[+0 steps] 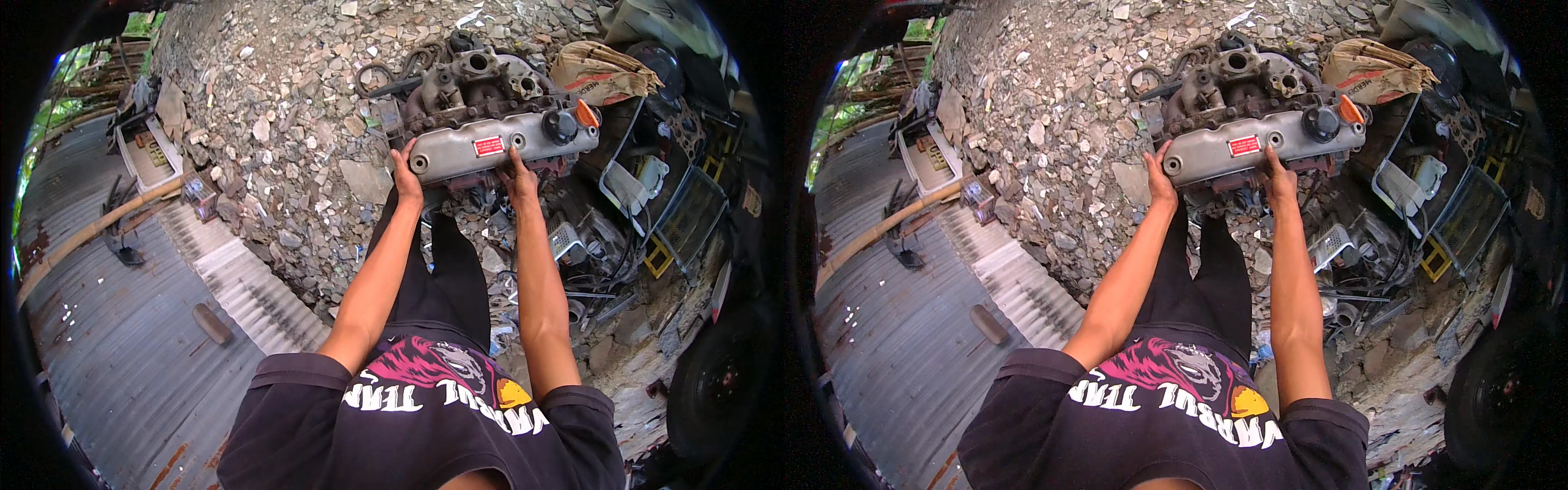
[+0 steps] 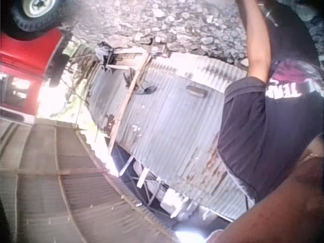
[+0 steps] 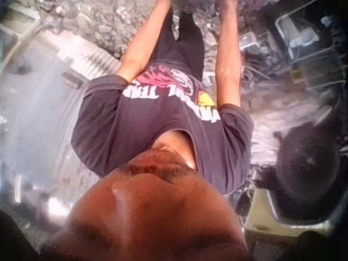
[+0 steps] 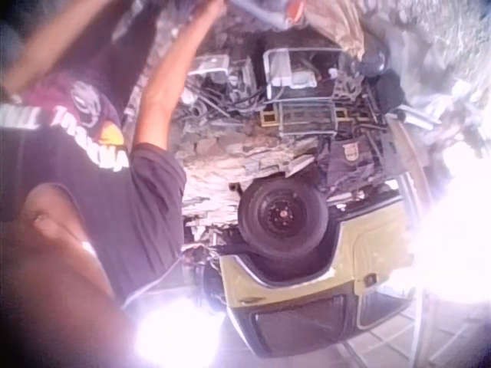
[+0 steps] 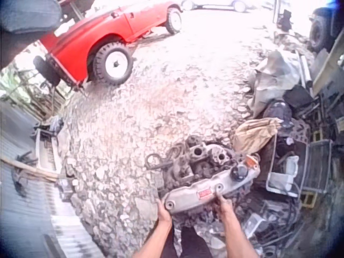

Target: The person pours liquid from a plastic bottle onto an engine block, places a valve cover over the internal components, and uses a wrench to tighten the bolts.

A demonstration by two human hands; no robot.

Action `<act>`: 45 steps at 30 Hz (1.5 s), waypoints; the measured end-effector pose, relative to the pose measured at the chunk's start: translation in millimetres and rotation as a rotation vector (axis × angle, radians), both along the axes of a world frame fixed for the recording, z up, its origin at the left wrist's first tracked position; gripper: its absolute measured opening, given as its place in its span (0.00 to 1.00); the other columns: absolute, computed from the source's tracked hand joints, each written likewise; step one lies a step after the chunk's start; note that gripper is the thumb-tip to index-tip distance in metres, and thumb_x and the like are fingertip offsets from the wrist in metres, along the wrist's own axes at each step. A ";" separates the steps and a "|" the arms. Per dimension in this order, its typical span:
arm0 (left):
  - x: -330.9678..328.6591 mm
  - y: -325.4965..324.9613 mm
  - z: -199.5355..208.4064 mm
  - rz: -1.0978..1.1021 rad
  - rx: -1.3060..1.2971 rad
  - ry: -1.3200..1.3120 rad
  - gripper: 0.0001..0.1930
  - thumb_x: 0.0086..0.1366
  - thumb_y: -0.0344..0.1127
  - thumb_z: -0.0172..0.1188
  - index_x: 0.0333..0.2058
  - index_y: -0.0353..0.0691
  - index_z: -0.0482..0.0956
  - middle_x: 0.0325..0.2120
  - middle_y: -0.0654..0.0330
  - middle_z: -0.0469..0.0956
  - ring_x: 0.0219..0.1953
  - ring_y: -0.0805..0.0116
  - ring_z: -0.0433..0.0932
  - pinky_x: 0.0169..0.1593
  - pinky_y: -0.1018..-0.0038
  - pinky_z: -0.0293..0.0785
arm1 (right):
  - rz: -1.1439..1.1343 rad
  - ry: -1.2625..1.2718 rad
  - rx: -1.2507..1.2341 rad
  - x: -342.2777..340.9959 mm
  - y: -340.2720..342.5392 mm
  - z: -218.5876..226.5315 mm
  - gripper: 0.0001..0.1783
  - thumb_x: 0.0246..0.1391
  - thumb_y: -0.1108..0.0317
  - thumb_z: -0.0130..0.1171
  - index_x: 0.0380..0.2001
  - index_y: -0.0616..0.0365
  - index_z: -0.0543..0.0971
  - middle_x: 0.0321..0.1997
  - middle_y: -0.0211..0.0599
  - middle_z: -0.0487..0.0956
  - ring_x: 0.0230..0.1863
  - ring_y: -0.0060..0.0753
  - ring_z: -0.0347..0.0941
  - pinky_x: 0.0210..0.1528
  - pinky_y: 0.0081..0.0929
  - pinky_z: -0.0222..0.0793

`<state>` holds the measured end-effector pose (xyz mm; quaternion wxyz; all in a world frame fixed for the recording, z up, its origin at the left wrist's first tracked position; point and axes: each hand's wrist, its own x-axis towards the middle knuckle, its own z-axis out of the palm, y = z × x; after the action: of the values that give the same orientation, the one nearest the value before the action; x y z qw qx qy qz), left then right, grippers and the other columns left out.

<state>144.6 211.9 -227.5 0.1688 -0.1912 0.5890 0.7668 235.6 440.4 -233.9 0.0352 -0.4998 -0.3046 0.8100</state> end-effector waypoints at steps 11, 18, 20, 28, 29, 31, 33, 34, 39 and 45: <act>-8.9 -1.3 0.1 0.026 -0.091 -0.017 0.37 0.70 0.63 0.25 0.50 0.38 0.76 0.50 0.58 0.74 0.53 0.65 0.69 0.60 0.71 0.60 | -0.048 -0.031 -0.010 -10.3 -8.5 3.5 0.43 0.43 0.56 0.72 0.55 0.71 0.64 0.57 0.48 0.67 0.56 0.45 0.65 0.57 0.45 0.65; -7.2 -2.2 -8.7 0.060 -0.116 0.018 0.36 0.70 0.61 0.27 0.49 0.37 0.77 0.50 0.59 0.74 0.52 0.66 0.70 0.60 0.72 0.60 | -0.062 -0.078 0.011 -10.9 -9.9 2.0 0.41 0.43 0.56 0.72 0.54 0.69 0.66 0.53 0.45 0.69 0.53 0.43 0.67 0.55 0.43 0.68; -7.6 -1.5 -9.4 0.040 -0.131 0.046 0.35 0.71 0.60 0.29 0.49 0.37 0.76 0.50 0.58 0.74 0.51 0.66 0.71 0.59 0.72 0.61 | -0.061 -0.066 0.004 -10.4 -9.6 1.0 0.41 0.42 0.56 0.73 0.53 0.69 0.66 0.53 0.44 0.70 0.52 0.42 0.68 0.54 0.43 0.67; -7.0 0.2 -17.9 0.104 -0.109 0.018 0.29 0.71 0.56 0.37 0.47 0.36 0.78 0.47 0.57 0.75 0.49 0.67 0.72 0.56 0.73 0.64 | -0.051 -0.199 -0.026 -19.5 -5.0 5.9 0.46 0.39 0.56 0.74 0.57 0.69 0.63 0.57 0.46 0.65 0.55 0.45 0.64 0.55 0.47 0.64; -8.2 0.2 -13.5 0.090 -0.122 0.007 0.29 0.71 0.56 0.38 0.46 0.35 0.78 0.47 0.58 0.75 0.49 0.68 0.72 0.56 0.73 0.64 | -0.052 -0.185 -0.033 -18.4 -4.6 2.0 0.46 0.39 0.57 0.74 0.57 0.68 0.62 0.57 0.46 0.65 0.55 0.46 0.64 0.55 0.47 0.64; -8.0 2.0 -4.6 0.087 -0.170 0.001 0.28 0.71 0.54 0.39 0.45 0.35 0.79 0.46 0.58 0.76 0.47 0.69 0.72 0.55 0.74 0.64 | -0.054 -0.157 -0.049 -15.0 -1.7 -4.6 0.46 0.40 0.57 0.74 0.58 0.66 0.62 0.58 0.45 0.64 0.55 0.46 0.65 0.55 0.47 0.65; -4.2 8.4 6.9 0.105 -0.237 0.013 0.27 0.72 0.52 0.39 0.45 0.35 0.80 0.43 0.58 0.76 0.45 0.70 0.71 0.53 0.75 0.64 | -0.058 -0.105 -0.062 -14.9 0.4 -9.2 0.43 0.42 0.59 0.73 0.57 0.64 0.63 0.58 0.43 0.65 0.56 0.46 0.64 0.56 0.47 0.65; -5.5 9.2 12.5 0.120 -0.222 0.015 0.26 0.72 0.50 0.40 0.44 0.34 0.79 0.44 0.57 0.77 0.45 0.69 0.72 0.53 0.74 0.64 | -0.062 -0.094 -0.073 -15.1 1.3 -11.6 0.42 0.42 0.59 0.72 0.57 0.64 0.63 0.58 0.43 0.65 0.56 0.45 0.63 0.56 0.47 0.64; -0.6 1.4 1.4 0.263 -0.003 0.059 0.24 0.71 0.47 0.42 0.41 0.30 0.80 0.42 0.56 0.79 0.45 0.68 0.74 0.52 0.74 0.66 | -0.070 -0.074 -0.082 -11.2 -4.3 -4.3 0.40 0.44 0.60 0.72 0.56 0.62 0.64 0.55 0.41 0.68 0.57 0.44 0.64 0.60 0.49 0.61; -5.4 1.7 9.5 0.311 0.031 -0.052 0.22 0.71 0.44 0.45 0.37 0.29 0.81 0.40 0.56 0.81 0.42 0.69 0.76 0.51 0.74 0.67 | -0.052 -0.047 -0.074 -1.8 -3.6 -6.3 0.29 0.48 0.58 0.68 0.50 0.60 0.71 0.49 0.36 0.72 0.52 0.39 0.67 0.58 0.45 0.62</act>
<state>139.2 213.6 -218.0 0.0662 -0.2971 0.5357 0.7876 233.8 436.8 -240.2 0.0305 -0.5275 -0.2622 0.8075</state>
